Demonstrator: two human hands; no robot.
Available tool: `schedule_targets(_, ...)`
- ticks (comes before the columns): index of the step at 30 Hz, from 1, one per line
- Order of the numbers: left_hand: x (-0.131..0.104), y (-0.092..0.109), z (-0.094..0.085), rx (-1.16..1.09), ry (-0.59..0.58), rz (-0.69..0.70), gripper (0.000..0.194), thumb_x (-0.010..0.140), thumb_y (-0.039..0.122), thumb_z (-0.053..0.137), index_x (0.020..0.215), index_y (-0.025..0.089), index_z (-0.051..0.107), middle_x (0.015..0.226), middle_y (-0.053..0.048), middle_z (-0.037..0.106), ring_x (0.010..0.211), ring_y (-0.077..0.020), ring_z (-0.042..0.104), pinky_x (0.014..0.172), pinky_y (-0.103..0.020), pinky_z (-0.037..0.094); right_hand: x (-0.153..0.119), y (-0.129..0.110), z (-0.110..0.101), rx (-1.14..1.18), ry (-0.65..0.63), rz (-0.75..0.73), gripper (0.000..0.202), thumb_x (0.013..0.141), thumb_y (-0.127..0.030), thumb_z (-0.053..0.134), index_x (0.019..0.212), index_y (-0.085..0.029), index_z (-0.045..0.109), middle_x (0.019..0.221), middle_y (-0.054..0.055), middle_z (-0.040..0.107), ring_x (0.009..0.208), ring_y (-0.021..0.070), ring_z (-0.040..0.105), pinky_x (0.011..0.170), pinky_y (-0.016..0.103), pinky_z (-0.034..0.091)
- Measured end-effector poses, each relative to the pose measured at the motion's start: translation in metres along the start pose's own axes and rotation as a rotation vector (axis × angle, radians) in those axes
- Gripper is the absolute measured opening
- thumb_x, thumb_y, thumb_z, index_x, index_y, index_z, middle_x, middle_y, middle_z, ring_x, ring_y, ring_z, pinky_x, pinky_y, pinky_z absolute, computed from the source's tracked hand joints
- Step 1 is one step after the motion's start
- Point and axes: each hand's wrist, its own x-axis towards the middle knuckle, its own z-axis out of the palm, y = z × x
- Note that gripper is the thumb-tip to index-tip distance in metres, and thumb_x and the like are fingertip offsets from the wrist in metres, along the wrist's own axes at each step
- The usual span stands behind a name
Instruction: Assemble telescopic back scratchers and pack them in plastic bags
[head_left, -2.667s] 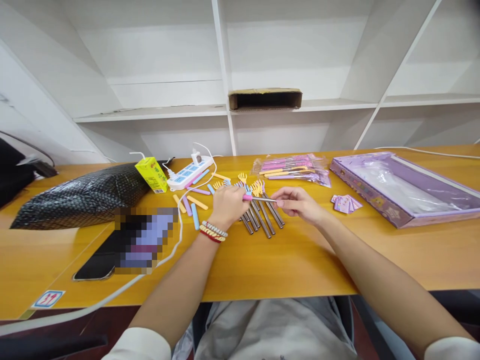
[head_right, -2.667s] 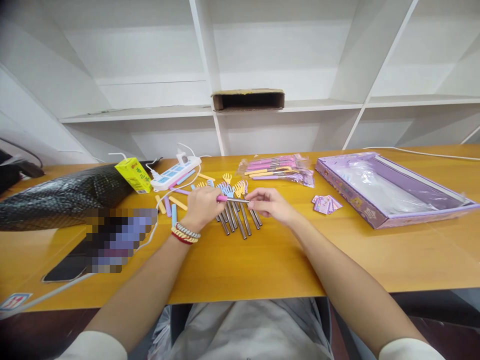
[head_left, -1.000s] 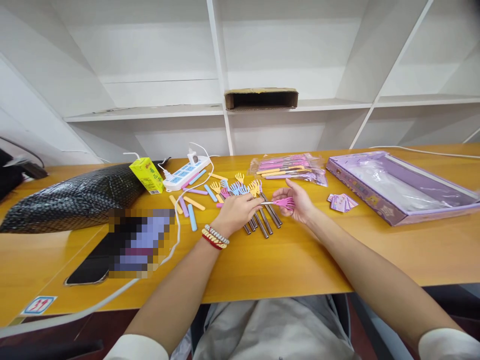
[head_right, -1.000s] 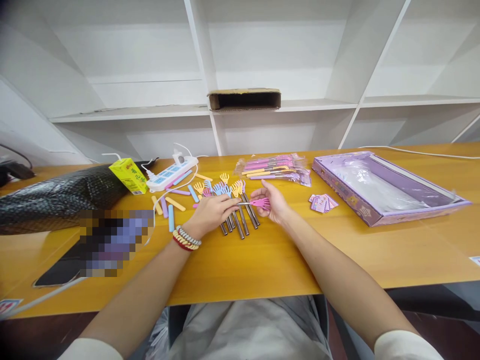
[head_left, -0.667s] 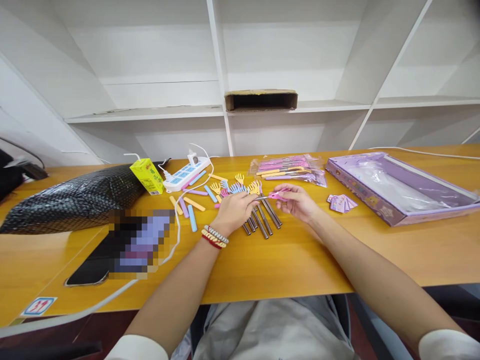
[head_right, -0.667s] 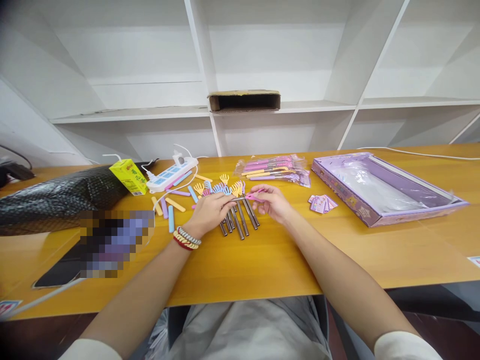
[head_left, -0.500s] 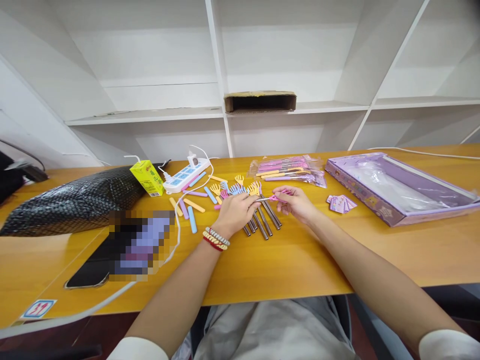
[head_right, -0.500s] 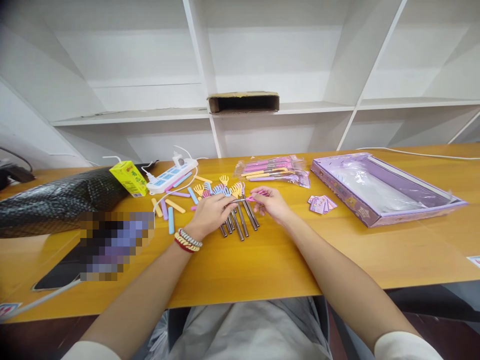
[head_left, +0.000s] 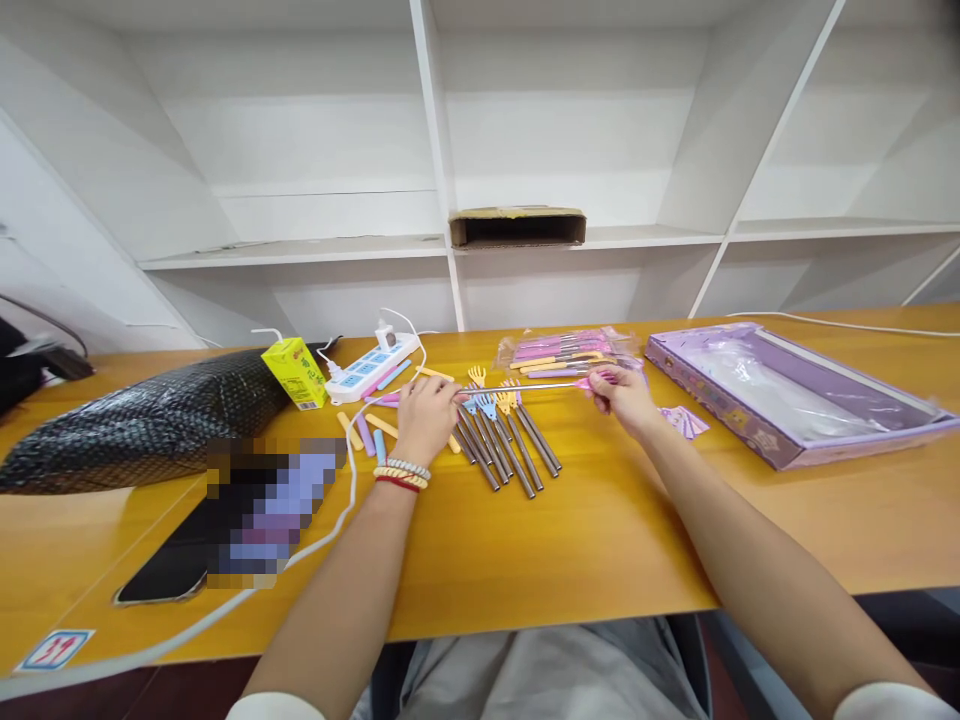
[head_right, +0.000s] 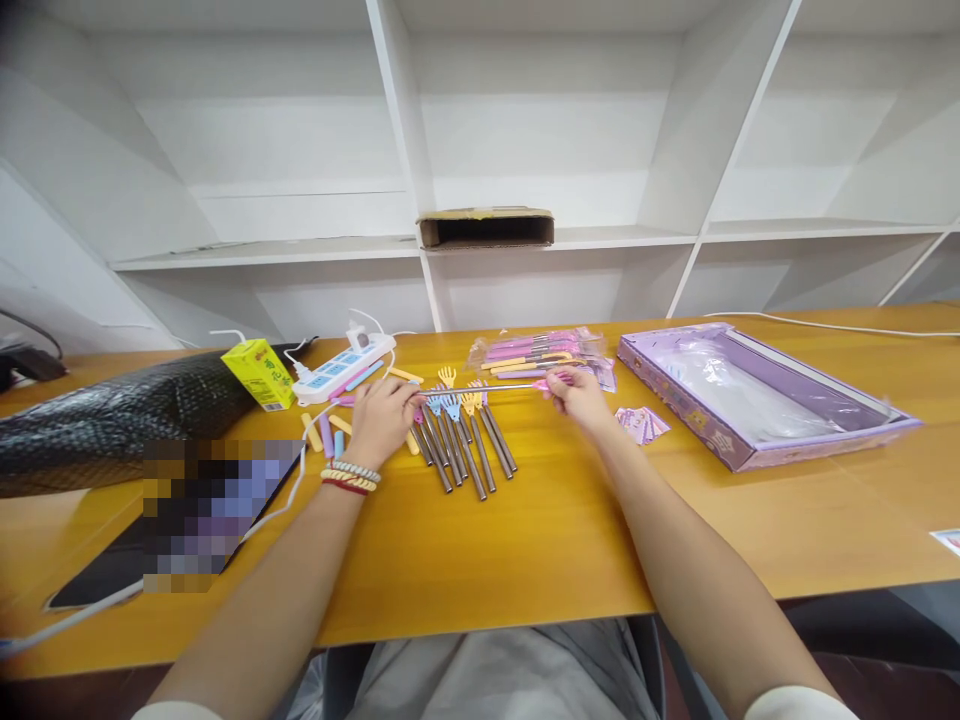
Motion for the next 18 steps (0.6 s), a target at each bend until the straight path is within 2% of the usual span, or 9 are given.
schedule_targets(2, 0.000, -0.012, 0.000, 0.022, 0.031, -0.056, 0.020, 0.085, 0.027, 0.046, 0.089, 0.022, 0.065, 0.089, -0.007, 0.062, 0.088, -0.0230, 0.051, 0.081, -0.039, 0.030, 0.007, -0.001, -0.016, 0.027, 0.135, -0.043, 0.033, 0.063, -0.042, 0.069, 0.077, -0.015, 0.057, 0.054, -0.001, 0.057, 0.036, 0.0059, 0.041, 0.033, 0.019, 0.029)
schedule_targets(5, 0.000, -0.017, -0.001, 0.026, 0.048, -0.076, 0.020, 0.084, 0.025, 0.046, 0.093, 0.022, 0.064, 0.093, -0.007, 0.061, 0.092, -0.0237, 0.050, 0.085, -0.040, 0.028, 0.015, -0.002, -0.032, 0.089, 0.317, -0.118, 0.030, 0.061, -0.036, 0.071, 0.078, -0.015, 0.058, 0.051, -0.002, 0.054, 0.037, 0.0063, 0.043, 0.034, 0.019, 0.032)
schedule_targets(11, 0.002, -0.022, -0.003, 0.046, 0.021, -0.098, 0.022, 0.083, 0.020, 0.044, 0.093, 0.022, 0.063, 0.093, -0.007, 0.061, 0.095, -0.0235, 0.049, 0.087, -0.040, 0.027, 0.024, -0.003, -0.059, 0.165, 0.602, -0.250, 0.014, 0.066, -0.024, 0.065, 0.075, -0.014, 0.060, 0.046, -0.005, 0.049, 0.034, 0.0053, 0.040, 0.032, 0.017, 0.031)
schedule_targets(15, 0.000, -0.032, -0.006, 0.079, 0.043, -0.159, 0.022, 0.081, 0.019, 0.045, 0.092, 0.023, 0.064, 0.096, -0.008, 0.060, 0.096, -0.0244, 0.048, 0.089, -0.041, 0.026, 0.027, -0.006, -0.082, 0.220, 0.787, -0.276, 0.004, 0.070, -0.015, 0.060, 0.074, -0.014, 0.060, 0.046, -0.004, 0.049, 0.035, 0.0066, 0.041, 0.032, 0.018, 0.030)
schedule_targets(18, 0.000, -0.035, -0.006, 0.061, 0.046, -0.140, 0.022, 0.081, 0.019, 0.045, 0.091, 0.024, 0.064, 0.097, -0.007, 0.060, 0.098, -0.0236, 0.048, 0.091, -0.040, 0.025, 0.027, -0.009, -0.094, 0.244, 0.881, -0.279, 0.005, 0.071, -0.013, 0.058, 0.075, -0.015, 0.060, 0.047, -0.003, 0.050, 0.035, 0.0074, 0.041, 0.033, 0.020, 0.030)
